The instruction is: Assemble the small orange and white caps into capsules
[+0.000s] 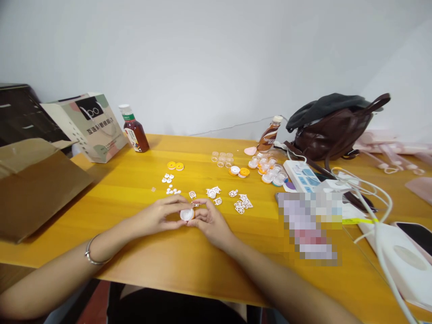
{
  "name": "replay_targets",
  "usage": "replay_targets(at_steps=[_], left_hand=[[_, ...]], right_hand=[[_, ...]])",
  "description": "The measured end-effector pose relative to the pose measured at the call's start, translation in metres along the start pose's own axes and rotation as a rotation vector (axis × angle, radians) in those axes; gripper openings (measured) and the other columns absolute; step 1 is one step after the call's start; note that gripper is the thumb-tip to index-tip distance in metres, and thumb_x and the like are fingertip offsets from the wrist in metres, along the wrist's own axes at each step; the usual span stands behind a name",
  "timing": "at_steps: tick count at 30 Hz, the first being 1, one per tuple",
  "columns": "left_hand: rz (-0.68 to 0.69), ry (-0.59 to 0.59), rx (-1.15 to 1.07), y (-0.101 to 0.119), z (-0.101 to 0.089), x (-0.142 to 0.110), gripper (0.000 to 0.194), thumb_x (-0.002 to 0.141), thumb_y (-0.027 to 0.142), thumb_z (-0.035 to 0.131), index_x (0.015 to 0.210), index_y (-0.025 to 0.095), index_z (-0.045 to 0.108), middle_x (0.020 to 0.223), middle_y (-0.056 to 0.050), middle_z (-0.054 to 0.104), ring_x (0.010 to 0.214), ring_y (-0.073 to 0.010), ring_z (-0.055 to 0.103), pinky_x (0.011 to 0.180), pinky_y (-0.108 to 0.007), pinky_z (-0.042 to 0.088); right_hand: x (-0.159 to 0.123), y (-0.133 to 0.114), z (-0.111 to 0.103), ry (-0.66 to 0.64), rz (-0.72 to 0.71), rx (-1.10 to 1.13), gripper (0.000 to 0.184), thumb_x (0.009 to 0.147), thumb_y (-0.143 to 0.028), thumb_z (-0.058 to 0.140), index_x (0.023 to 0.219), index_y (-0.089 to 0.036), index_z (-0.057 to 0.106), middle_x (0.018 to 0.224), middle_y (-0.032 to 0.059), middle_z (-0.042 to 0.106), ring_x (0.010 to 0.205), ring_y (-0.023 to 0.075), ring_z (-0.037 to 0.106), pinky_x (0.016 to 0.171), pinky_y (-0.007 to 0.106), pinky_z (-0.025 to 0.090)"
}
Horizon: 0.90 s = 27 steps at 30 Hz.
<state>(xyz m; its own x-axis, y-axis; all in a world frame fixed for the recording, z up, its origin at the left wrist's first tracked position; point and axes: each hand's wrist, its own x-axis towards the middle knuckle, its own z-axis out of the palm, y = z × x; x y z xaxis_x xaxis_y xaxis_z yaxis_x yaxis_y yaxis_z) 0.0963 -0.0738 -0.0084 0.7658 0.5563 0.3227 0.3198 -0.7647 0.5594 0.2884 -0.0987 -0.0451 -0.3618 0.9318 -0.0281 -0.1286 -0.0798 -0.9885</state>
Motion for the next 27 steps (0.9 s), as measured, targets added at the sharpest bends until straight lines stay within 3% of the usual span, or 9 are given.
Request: replay_targets(at_steps=[4, 7, 8, 10, 13, 15, 18, 22, 27], left_hand=[[-0.01, 0.011, 0.034, 0.001, 0.004, -0.001, 0.034, 0.077, 0.026, 0.055, 0.11, 0.018, 0.054, 0.099, -0.008, 0.056, 0.085, -0.017, 0.054, 0.075, -0.029, 0.045], [-0.012, -0.005, 0.072, 0.003, 0.007, -0.002, 0.031, 0.073, 0.02, 0.055, 0.104, 0.016, 0.056, 0.095, -0.008, 0.057, 0.081, -0.0166, 0.054, 0.073, -0.028, 0.046], [-0.011, -0.018, 0.084, 0.003, 0.008, -0.002, 0.031, 0.072, 0.019, 0.055, 0.103, 0.016, 0.056, 0.094, -0.008, 0.057, 0.08, -0.0165, 0.055, 0.072, -0.028, 0.046], [-0.011, -0.049, 0.107, 0.003, 0.01, -0.003, 0.03, 0.07, 0.017, 0.054, 0.1, 0.016, 0.057, 0.093, -0.008, 0.057, 0.077, -0.0156, 0.055, 0.07, -0.026, 0.045], [-0.013, -0.087, 0.121, 0.003, 0.013, -0.004, 0.028, 0.068, 0.014, 0.052, 0.095, 0.016, 0.058, 0.088, -0.006, 0.056, 0.07, -0.0131, 0.053, 0.065, -0.024, 0.044], [-0.01, -0.093, 0.117, 0.002, 0.015, -0.004, 0.027, 0.068, 0.014, 0.052, 0.094, 0.016, 0.058, 0.086, -0.005, 0.055, 0.068, -0.0123, 0.051, 0.063, -0.023, 0.044], [-0.008, -0.101, 0.103, 0.001, 0.017, -0.003, 0.026, 0.068, 0.015, 0.052, 0.094, 0.016, 0.057, 0.085, -0.005, 0.054, 0.068, -0.0125, 0.051, 0.064, -0.024, 0.044], [0.003, -0.119, 0.096, 0.001, 0.019, -0.003, 0.029, 0.069, 0.017, 0.053, 0.098, 0.018, 0.056, 0.089, -0.005, 0.054, 0.073, -0.0139, 0.051, 0.068, -0.025, 0.044], [0.003, -0.131, 0.076, 0.004, 0.017, -0.002, 0.037, 0.074, 0.028, 0.057, 0.109, 0.019, 0.052, 0.098, -0.007, 0.055, 0.083, -0.0166, 0.053, 0.076, -0.028, 0.044]], right_hand=[[-0.002, -0.001, 0.002, -0.065, -0.018, -0.022, 0.044, 0.067, -0.023, 0.067, 0.101, -0.025, 0.039, 0.073, -0.0032, 0.065, 0.072, 0.0134, 0.064, 0.076, 0.033, 0.049], [-0.002, -0.013, -0.006, -0.108, 0.009, -0.163, 0.045, 0.064, -0.028, 0.07, 0.1, -0.023, 0.043, 0.07, -0.003, 0.065, 0.066, 0.0139, 0.064, 0.068, 0.031, 0.05], [-0.001, -0.019, -0.014, -0.095, 0.025, -0.235, 0.042, 0.065, -0.031, 0.069, 0.098, -0.022, 0.045, 0.066, -0.0031, 0.064, 0.058, 0.0131, 0.062, 0.061, 0.029, 0.051], [0.003, -0.034, -0.037, 0.07, -0.028, -0.388, 0.026, 0.074, -0.041, 0.057, 0.086, -0.019, 0.051, 0.058, -0.0031, 0.06, 0.045, 0.0102, 0.055, 0.046, 0.024, 0.045], [0.012, -0.05, -0.081, 0.348, -0.161, -0.685, 0.026, 0.075, -0.044, 0.053, 0.077, -0.018, 0.055, 0.057, -0.001, 0.058, 0.045, 0.0108, 0.052, 0.046, 0.024, 0.042], [0.018, -0.051, -0.107, 0.394, -0.189, -0.905, 0.024, 0.072, -0.042, 0.057, 0.077, -0.018, 0.059, 0.064, 0.0023, 0.06, 0.055, 0.0148, 0.055, 0.054, 0.028, 0.044], [0.023, -0.043, -0.13, 0.335, -0.192, -1.115, 0.027, 0.068, -0.04, 0.061, 0.084, -0.018, 0.062, 0.077, 0.006, 0.062, 0.069, 0.0196, 0.057, 0.065, 0.033, 0.045], [0.024, -0.033, -0.134, 0.215, -0.17, -1.162, 0.027, 0.068, -0.039, 0.06, 0.085, -0.018, 0.062, 0.087, 0.0076, 0.062, 0.08, 0.0212, 0.057, 0.074, 0.034, 0.044], [0.025, -0.031, -0.13, 0.272, -0.121, -1.137, 0.021, 0.068, -0.037, 0.059, 0.074, -0.017, 0.059, 0.071, 0.0039, 0.06, 0.064, 0.017, 0.055, 0.06, 0.028, 0.042]])
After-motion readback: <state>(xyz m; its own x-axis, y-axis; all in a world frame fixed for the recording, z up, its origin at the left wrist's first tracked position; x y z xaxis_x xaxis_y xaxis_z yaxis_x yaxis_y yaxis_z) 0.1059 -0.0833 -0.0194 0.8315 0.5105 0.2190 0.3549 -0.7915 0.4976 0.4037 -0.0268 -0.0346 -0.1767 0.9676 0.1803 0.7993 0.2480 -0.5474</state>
